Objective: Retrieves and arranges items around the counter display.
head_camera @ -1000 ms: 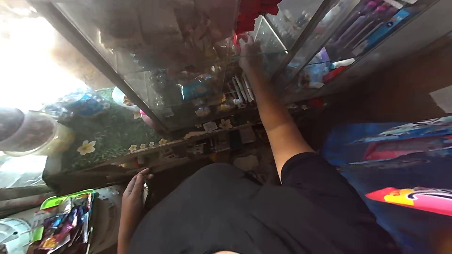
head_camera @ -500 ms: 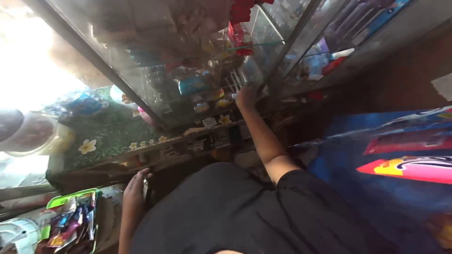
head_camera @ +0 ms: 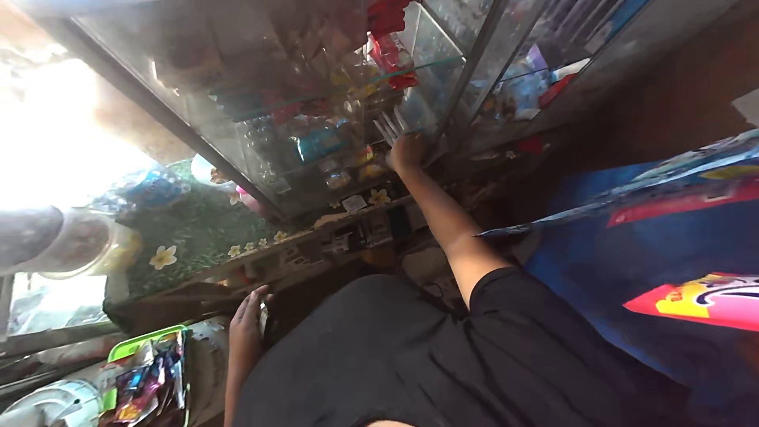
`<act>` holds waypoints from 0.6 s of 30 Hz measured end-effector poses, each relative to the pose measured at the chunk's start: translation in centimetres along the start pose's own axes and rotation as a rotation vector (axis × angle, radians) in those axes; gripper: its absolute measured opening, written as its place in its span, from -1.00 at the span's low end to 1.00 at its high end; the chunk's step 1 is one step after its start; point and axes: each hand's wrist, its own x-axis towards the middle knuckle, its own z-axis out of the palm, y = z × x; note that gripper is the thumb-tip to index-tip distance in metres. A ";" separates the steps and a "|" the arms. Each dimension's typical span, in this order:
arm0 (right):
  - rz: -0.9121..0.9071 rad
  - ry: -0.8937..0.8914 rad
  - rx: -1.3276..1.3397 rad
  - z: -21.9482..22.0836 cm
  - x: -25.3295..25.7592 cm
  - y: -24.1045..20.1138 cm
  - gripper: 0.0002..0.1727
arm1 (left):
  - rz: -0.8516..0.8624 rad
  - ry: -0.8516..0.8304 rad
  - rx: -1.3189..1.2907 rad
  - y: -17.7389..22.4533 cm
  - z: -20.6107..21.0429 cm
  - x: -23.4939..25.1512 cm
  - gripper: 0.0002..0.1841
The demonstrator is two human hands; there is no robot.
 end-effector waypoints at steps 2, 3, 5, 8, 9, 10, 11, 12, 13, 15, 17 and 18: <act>-0.030 -0.015 -0.028 -0.3 0.0 0.1 -0.22 | -0.007 0.007 -0.002 0.2 -0.2 0.0 -0.58; -0.045 -0.017 -0.043 -0.5 -0.1 0.1 -0.22 | -0.003 0.003 -0.005 0.0 -0.3 0.3 -0.58; -0.062 0.019 -0.020 -0.7 -0.2 0.4 -0.28 | 0.020 -0.016 0.018 -0.3 -0.5 0.9 -0.58; -0.091 0.265 0.069 0.0 -1.0 0.9 -0.36 | 0.095 -0.090 0.149 1.8 0.6 0.3 -0.60; -0.111 0.361 0.084 0.0 -1.7 1.1 -0.38 | 0.131 -0.147 0.182 2.2 1.0 0.4 -0.61; -0.119 0.428 0.099 -0.1 -2.6 1.3 -0.36 | 0.174 -0.210 0.217 2.3 1.4 0.9 -0.62; -0.118 0.458 0.112 -0.3 -3.6 1.6 -0.36 | 0.203 -0.283 0.261 2.7 2.0 1.5 -0.62; -0.109 0.470 0.116 -0.7 -4.6 1.9 -0.33 | 0.220 -0.360 0.312 3.2 2.8 2.0 -0.63; -0.094 0.458 0.122 -1.0 -5.8 2.2 -0.30 | 0.219 -0.437 0.364 4.1 4.1 2.4 -0.63; -0.047 0.384 0.149 -1.9 -8.4 2.7 -0.25 | 0.188 -0.582 0.475 6.3 7.3 2.9 -0.65; -0.004 0.308 0.214 -2.9 -11.6 3.4 -0.22 | 0.234 -0.750 0.534 7.5 11.1 4.0 -0.64; 0.008 0.292 0.255 -3.2 -13.4 3.7 -0.22 | 0.282 -0.843 0.523 7.7 13.0 4.7 -0.60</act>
